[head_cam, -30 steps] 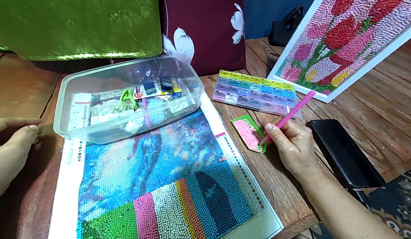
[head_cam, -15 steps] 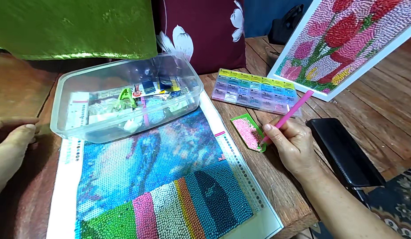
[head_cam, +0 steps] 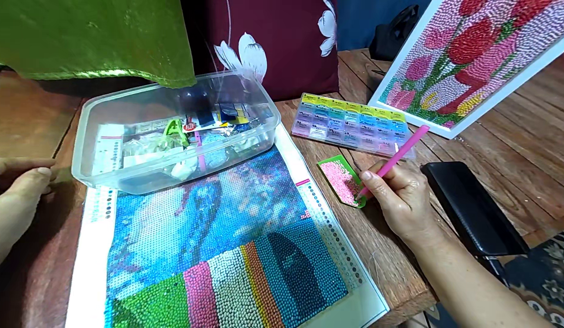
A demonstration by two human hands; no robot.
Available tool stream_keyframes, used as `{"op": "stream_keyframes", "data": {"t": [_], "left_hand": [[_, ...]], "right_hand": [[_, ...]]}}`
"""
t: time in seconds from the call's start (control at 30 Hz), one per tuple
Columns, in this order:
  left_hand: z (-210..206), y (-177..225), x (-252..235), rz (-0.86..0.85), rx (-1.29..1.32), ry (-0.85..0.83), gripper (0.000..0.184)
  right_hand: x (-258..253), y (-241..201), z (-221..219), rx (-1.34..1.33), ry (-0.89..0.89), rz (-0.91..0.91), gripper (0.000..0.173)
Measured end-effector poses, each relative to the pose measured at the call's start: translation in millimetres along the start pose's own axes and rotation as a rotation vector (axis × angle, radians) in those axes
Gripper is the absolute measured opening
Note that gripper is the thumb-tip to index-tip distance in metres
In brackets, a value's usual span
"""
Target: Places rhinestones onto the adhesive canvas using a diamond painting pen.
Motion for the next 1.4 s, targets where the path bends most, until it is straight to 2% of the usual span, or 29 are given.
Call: {"op": "stream_keyframes", "data": {"t": [0.73,1.0,1.23,1.4], "left_hand": [[-0.2,-5.8,-2.2,0.003,0.023,0.007,0.029],[2.7,-2.3,1.4,0.023,0.027,0.015,0.027],[7.0,-5.9,-2.4,0.002,-0.044,0.015,0.03],[6.7,-10.8,-6.0,-0.027,-0.033,0.017,0.032]], "right_hand": [[-0.1,-0.9,1.8,-0.011,0.015,0.008,0.026],[-2.1,-5.8,1.8,-0.158,0.061,-0.059,0.02],[-6.5,-39.3,-27.6,-0.233,-0.06,0.013,0.02],[-9.5,-50.3,-48.2,-0.193,-0.137,0.076,0.025]]}}
Point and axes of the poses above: each hand's wrist, its own x-axis away from the middle knuckle, its own z-axis out of the back of the hand, y = z × x, the point moved 8 cm from there along -x, towards the middle knuckle, and after that the axes turned 1 degree about x, right-handed, at the moved point
